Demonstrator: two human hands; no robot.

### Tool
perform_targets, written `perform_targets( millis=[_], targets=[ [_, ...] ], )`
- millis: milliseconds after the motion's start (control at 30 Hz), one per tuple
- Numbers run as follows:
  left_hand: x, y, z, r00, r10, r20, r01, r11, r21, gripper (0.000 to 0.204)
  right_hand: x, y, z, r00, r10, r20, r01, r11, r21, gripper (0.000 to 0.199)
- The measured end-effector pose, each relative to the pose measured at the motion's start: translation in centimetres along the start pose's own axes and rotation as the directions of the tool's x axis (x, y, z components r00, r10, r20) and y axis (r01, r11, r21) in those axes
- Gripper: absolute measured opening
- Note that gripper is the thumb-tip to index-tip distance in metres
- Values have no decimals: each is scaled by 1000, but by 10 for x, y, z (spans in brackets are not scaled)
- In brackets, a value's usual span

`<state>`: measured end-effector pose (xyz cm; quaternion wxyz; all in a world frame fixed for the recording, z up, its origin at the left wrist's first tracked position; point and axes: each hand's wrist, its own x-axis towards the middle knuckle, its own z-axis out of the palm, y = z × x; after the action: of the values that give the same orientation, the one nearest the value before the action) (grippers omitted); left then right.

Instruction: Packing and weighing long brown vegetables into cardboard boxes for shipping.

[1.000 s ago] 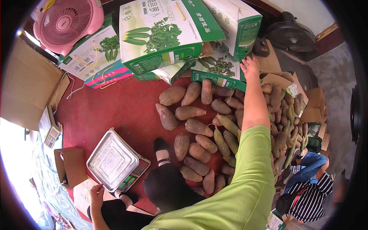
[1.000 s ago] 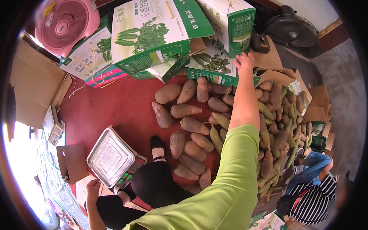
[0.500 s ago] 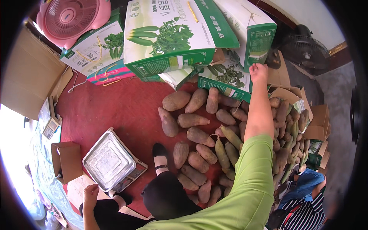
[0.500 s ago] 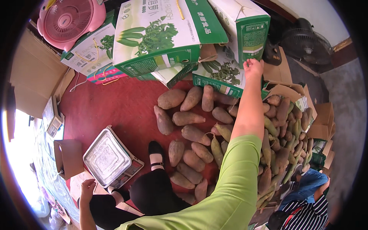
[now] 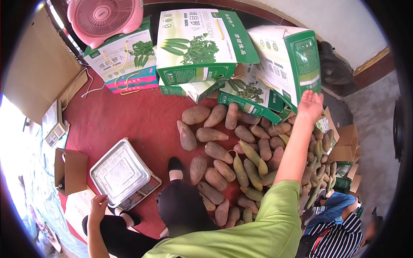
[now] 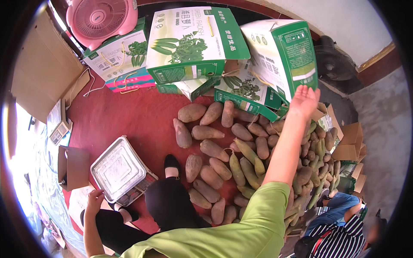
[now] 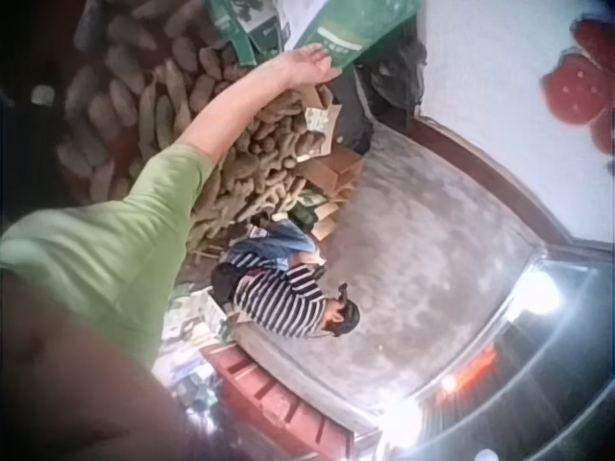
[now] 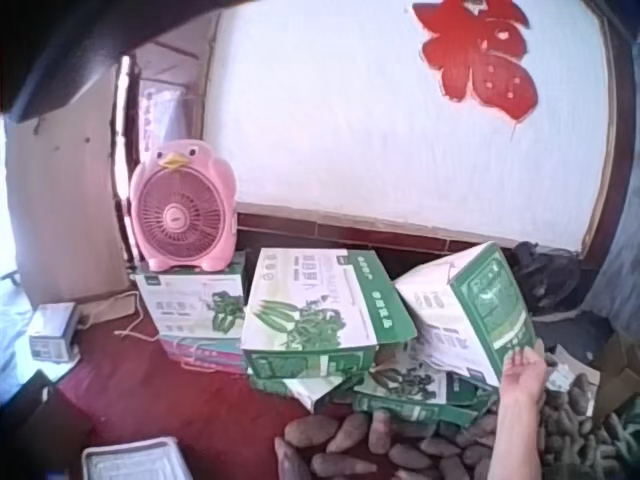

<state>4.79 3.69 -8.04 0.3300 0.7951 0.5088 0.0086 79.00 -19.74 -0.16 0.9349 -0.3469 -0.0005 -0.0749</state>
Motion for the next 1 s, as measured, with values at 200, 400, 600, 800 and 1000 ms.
perform_targets(
  millis=[200, 400, 600, 800, 1000],
  targets=[
    [-17, -5, -5, 991, 99, -87, -95, 995, 43, 21, -70, -103, 19, 972, -85, 218, 140, 958, -250, 62],
    [-31, 11, -18, 992, 100, -81, -98, 995, 34, 21, -113, -191, 38, 908, -137, 395, 310, 855, -417, 55],
    [-44, 4, -20, 979, 167, -114, -166, 986, 21, 20, -157, -233, 72, 871, -16, 491, 418, 549, -724, 48],
    [-61, 4, -27, 975, 169, -146, -168, 986, 20, 21, -197, -209, 86, 768, 218, 602, 500, 382, -777, 43],
    [-74, 0, -30, 961, 199, -190, -203, 979, -3, 20, -268, -214, 139, 576, 281, 768, 573, 532, -624, 37]
  ],
)
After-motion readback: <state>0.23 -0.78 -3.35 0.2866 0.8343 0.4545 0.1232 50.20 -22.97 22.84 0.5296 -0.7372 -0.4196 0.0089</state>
